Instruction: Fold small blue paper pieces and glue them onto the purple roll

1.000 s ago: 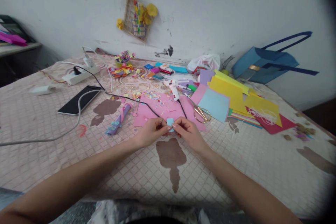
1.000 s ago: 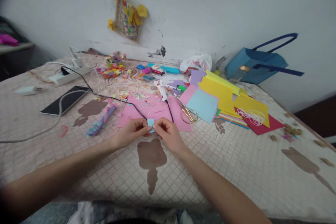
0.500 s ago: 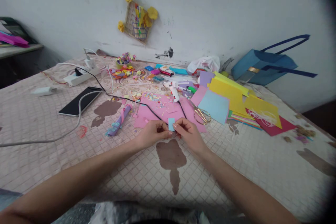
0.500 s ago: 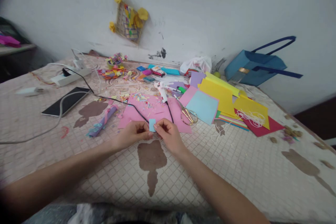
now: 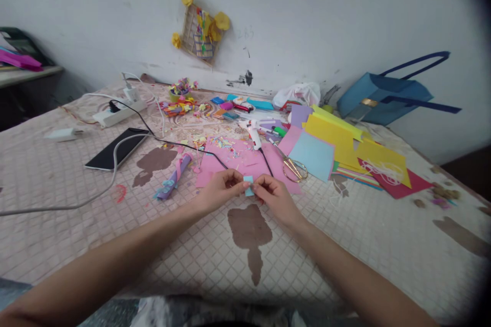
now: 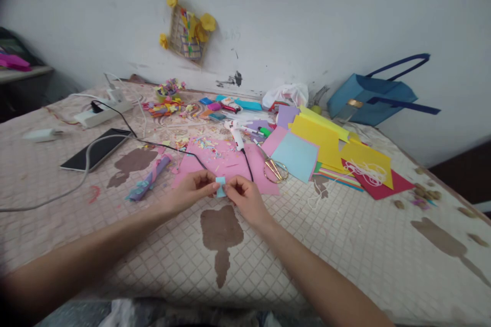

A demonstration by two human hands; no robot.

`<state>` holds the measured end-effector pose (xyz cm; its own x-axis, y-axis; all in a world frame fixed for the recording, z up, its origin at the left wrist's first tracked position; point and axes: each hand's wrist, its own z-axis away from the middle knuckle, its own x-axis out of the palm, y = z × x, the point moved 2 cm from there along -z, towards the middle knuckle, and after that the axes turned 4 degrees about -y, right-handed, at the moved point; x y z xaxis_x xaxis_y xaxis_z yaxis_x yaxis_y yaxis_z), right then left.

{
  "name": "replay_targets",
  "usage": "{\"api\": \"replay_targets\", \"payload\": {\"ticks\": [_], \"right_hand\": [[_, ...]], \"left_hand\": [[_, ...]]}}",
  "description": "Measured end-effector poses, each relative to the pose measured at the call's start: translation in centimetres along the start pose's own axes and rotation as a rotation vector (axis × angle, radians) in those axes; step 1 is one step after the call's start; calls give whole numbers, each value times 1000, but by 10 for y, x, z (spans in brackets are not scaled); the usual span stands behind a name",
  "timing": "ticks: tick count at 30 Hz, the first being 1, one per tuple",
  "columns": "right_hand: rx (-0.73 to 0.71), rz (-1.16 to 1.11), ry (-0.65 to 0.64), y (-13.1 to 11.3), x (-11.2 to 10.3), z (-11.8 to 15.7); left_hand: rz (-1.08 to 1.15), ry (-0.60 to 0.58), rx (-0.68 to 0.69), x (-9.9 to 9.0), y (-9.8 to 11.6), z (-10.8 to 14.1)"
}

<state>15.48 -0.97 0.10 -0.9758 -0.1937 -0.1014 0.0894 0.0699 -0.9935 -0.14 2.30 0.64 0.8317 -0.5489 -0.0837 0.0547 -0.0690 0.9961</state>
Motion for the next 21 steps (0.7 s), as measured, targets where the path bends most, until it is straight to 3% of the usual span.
{"api": "replay_targets", "payload": {"ticks": [6, 21], "right_hand": [[13, 0, -53, -2, 2, 1], [0, 1, -43, 5, 1, 1]], "left_hand": [[5, 41, 22, -1, 6, 2], [-53, -23, 10, 0, -4, 1]]}}
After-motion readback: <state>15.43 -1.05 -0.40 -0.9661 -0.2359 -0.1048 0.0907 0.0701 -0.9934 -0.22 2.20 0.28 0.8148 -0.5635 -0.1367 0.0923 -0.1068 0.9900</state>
